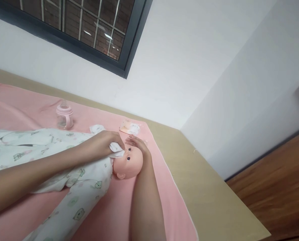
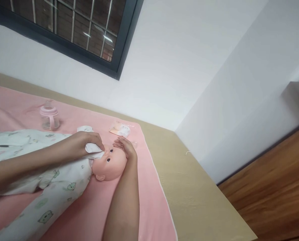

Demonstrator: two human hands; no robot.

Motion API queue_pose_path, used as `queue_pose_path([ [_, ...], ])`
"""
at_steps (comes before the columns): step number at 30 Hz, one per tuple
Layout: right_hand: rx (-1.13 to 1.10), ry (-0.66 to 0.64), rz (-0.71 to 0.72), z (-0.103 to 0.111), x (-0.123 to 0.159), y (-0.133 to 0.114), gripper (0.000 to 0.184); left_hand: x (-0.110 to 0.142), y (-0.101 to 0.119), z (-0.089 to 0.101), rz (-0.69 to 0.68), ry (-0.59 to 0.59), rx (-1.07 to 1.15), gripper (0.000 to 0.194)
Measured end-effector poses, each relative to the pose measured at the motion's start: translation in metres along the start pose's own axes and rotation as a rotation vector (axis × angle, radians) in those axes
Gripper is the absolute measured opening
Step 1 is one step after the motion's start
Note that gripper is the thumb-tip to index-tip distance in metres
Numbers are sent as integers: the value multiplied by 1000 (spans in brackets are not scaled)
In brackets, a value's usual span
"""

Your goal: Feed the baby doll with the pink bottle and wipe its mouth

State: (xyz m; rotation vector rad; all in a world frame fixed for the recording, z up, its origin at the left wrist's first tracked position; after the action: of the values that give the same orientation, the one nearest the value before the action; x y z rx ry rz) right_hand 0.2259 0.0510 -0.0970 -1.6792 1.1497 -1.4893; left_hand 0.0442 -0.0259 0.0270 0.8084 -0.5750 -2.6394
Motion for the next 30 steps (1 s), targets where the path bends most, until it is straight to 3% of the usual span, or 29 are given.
queue_pose_path([
  [18, 24, 28, -3, -1, 4, -3, 18, -1, -7, 3, 28, 6, -83, 21],
  [30, 12, 11, 14, 5, -9, 3, 15, 2, -17, 2, 70, -121, 40, 19],
])
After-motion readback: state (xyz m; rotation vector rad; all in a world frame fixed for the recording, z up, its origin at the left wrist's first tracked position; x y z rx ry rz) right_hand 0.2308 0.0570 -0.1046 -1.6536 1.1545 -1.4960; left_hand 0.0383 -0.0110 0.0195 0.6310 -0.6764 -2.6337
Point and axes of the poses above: each hand's wrist, its own x-axis away from the middle knuckle, its own z-axis out of the back of the hand, y = z × x, the point moved 7 cm from there along -x, towards the middle knuckle, and after that the axes turned 15 degrees about -z, right-handed, at the moved point
